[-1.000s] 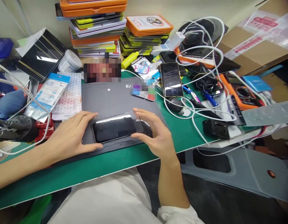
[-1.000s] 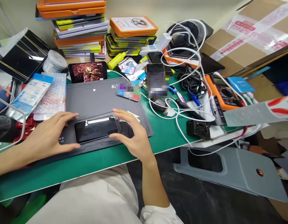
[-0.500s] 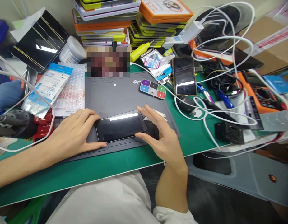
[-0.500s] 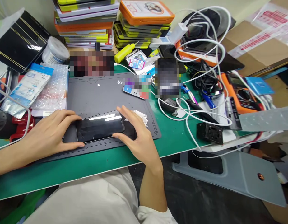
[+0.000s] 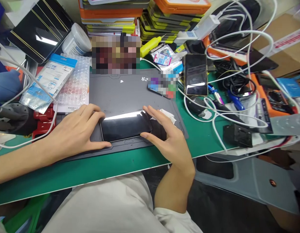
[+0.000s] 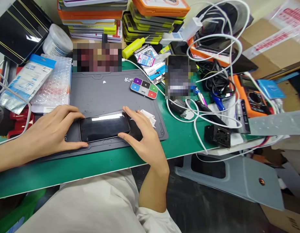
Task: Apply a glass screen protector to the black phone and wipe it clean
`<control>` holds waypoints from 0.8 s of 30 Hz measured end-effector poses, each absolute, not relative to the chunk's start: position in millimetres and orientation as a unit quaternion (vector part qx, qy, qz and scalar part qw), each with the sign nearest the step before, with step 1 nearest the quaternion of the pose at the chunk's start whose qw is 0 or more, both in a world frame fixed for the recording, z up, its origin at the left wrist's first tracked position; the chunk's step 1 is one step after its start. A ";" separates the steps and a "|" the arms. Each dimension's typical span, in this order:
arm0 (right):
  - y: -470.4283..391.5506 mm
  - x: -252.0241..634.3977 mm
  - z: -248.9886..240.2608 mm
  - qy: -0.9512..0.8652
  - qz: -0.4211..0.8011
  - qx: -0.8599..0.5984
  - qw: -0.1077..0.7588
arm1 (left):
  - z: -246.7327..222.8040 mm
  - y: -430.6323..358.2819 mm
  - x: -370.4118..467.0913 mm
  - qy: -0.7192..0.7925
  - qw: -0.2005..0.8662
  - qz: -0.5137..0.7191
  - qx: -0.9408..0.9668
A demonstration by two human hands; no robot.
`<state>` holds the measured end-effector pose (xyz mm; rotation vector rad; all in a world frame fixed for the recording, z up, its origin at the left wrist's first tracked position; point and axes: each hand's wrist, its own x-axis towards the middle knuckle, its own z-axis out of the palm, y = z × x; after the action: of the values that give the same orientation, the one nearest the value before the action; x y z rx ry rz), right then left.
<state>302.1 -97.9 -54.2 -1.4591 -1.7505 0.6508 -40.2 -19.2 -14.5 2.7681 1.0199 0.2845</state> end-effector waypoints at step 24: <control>-99.0 306.2 -48.5 -0.684 0.256 -0.577 0.364 | -10.5 -18.6 -38.9 0.355 0.125 0.087 0.922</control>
<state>306.2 -99.0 -48.5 -1.4855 -1.7600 0.6592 -38.9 -18.6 -10.5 2.6868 1.0343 0.2539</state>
